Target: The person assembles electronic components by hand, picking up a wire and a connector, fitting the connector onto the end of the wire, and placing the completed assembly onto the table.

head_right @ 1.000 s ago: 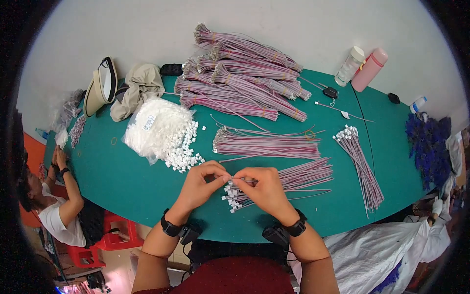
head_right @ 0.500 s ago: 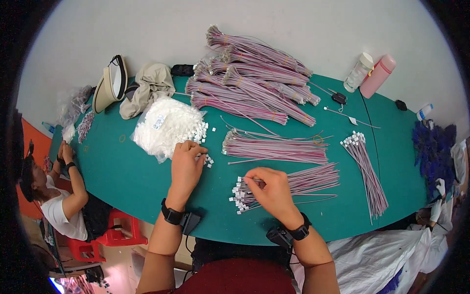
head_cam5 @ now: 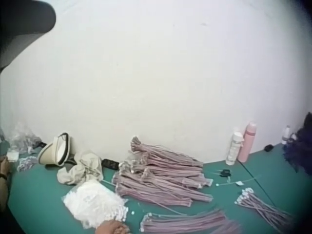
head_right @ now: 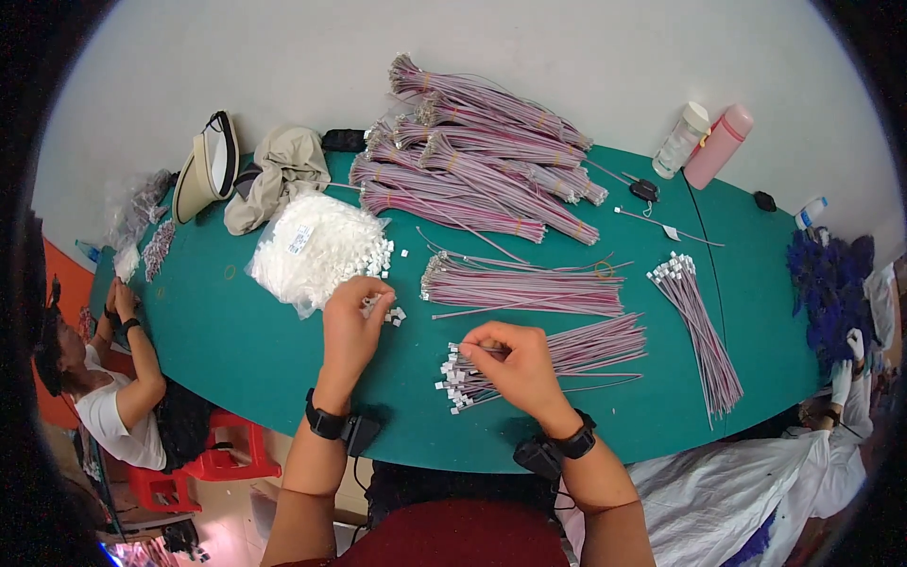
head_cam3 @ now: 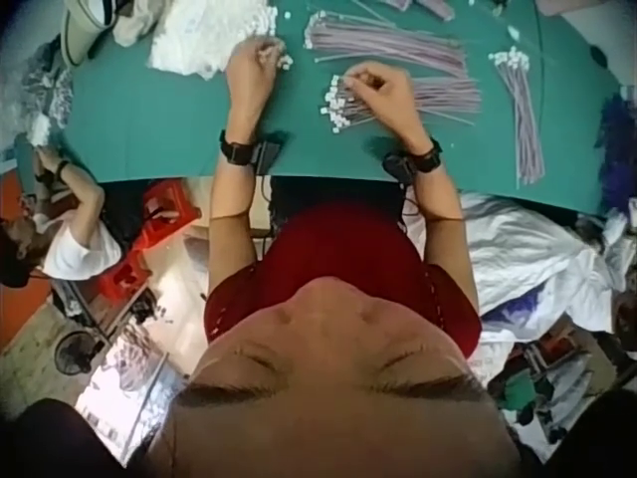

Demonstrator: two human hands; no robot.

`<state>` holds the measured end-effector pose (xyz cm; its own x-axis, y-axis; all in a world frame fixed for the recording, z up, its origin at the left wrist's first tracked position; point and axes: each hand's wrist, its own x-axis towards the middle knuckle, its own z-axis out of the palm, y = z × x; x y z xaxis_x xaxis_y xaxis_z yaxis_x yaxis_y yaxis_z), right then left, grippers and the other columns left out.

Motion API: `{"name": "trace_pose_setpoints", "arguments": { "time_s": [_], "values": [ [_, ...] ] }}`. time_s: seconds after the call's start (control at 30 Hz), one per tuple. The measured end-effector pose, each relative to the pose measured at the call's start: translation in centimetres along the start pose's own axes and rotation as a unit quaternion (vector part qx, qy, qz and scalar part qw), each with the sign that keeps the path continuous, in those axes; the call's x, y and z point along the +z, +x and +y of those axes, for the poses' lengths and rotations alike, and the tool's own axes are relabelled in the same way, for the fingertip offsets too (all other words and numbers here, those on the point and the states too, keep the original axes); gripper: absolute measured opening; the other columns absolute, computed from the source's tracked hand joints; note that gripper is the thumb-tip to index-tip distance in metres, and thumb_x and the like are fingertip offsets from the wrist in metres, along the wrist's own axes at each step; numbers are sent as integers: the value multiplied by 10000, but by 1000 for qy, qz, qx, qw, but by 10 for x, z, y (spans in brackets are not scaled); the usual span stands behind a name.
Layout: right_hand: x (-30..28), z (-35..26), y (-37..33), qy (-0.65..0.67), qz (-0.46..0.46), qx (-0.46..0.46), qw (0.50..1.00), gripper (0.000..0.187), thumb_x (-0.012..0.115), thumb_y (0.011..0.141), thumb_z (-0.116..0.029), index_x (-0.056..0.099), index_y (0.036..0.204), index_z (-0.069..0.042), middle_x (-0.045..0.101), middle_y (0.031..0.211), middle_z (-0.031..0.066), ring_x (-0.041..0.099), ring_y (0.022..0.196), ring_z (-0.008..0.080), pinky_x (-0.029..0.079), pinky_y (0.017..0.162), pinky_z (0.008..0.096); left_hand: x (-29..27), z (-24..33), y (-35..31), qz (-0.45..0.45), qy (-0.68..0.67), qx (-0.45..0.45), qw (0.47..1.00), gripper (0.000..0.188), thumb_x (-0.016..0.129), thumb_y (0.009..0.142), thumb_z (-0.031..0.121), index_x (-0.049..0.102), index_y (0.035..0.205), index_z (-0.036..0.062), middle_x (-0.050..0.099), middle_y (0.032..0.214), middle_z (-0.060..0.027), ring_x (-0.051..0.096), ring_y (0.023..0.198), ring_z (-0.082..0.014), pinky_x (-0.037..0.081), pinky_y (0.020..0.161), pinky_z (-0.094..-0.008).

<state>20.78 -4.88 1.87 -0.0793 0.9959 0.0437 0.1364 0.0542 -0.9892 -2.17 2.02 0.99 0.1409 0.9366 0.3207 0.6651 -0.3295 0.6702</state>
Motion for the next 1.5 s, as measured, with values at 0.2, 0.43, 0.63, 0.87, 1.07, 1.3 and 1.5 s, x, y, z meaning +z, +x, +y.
{"name": "trace_pose_setpoints", "arguments": {
  "time_s": [0.2, 0.43, 0.63, 0.87, 1.07, 1.3, 1.5],
  "values": [
    [-1, 3, 1, 50, -6, 20, 999, 79, 714, 855, -41, 691, 865, 34, 647, 715, -13, 537, 647, 22, 420, 558, 199, 4, 19, -11, -190, -470, -165, 846, 145, 638, 937, 98, 695, 994, -23, 714, 875, -71, 629, 759, -97, 486, 707, -226],
    [0, 2, 0, 52, 3, 29, 998, 67, 716, 860, -27, 686, 888, 27, 640, 737, -14, 521, 667, 13, 401, 576, 180, 19, 24, -22, -251, -478, -174, 823, 180, 642, 935, 96, 701, 1063, -16, 716, 942, -62, 670, 851, -109, 499, 739, -232],
    [0, 4, -1, 39, 16, 9, 999, 65, 718, 859, -23, 686, 888, 26, 647, 753, -6, 523, 670, 12, 398, 576, 174, 18, 28, -22, -255, -473, -163, 827, 195, 649, 930, 88, 701, 1093, -6, 713, 966, -60, 667, 882, -108, 500, 764, -232],
    [-2, -1, -2, 14, 17, 0, 1000, 57, 721, 851, -21, 689, 872, 21, 643, 751, -6, 512, 656, 10, 380, 560, 174, 16, 30, -22, -249, -488, -176, 818, 191, 663, 919, 82, 701, 1085, -4, 712, 957, -55, 662, 879, -107, 498, 772, -232],
    [-1, -1, -2, -5, 19, -9, 1000, 56, 728, 839, -21, 693, 864, 14, 634, 728, -15, 493, 635, 7, 361, 539, 180, 16, 26, -22, -261, -486, -169, 817, 191, 667, 915, 80, 699, 1082, -7, 713, 954, -56, 659, 870, -104, 496, 773, -227],
    [1, -6, -2, -42, 35, -32, 998, 69, 740, 820, -26, 691, 844, 16, 630, 710, -8, 460, 588, 17, 336, 511, 200, 13, 29, -22, -253, -465, -167, 831, 186, 670, 913, 81, 709, 1071, -9, 715, 952, -60, 660, 864, -106, 504, 774, -230],
    [3, -8, -2, -73, 56, -59, 994, 71, 742, 803, -27, 688, 825, 14, 626, 696, 9, 458, 559, 38, 339, 501, 211, 13, 30, -22, -238, -478, -175, 827, 184, 695, 883, 49, 717, 1055, -14, 719, 940, -67, 652, 838, -104, 512, 764, -229]
  ]
}}
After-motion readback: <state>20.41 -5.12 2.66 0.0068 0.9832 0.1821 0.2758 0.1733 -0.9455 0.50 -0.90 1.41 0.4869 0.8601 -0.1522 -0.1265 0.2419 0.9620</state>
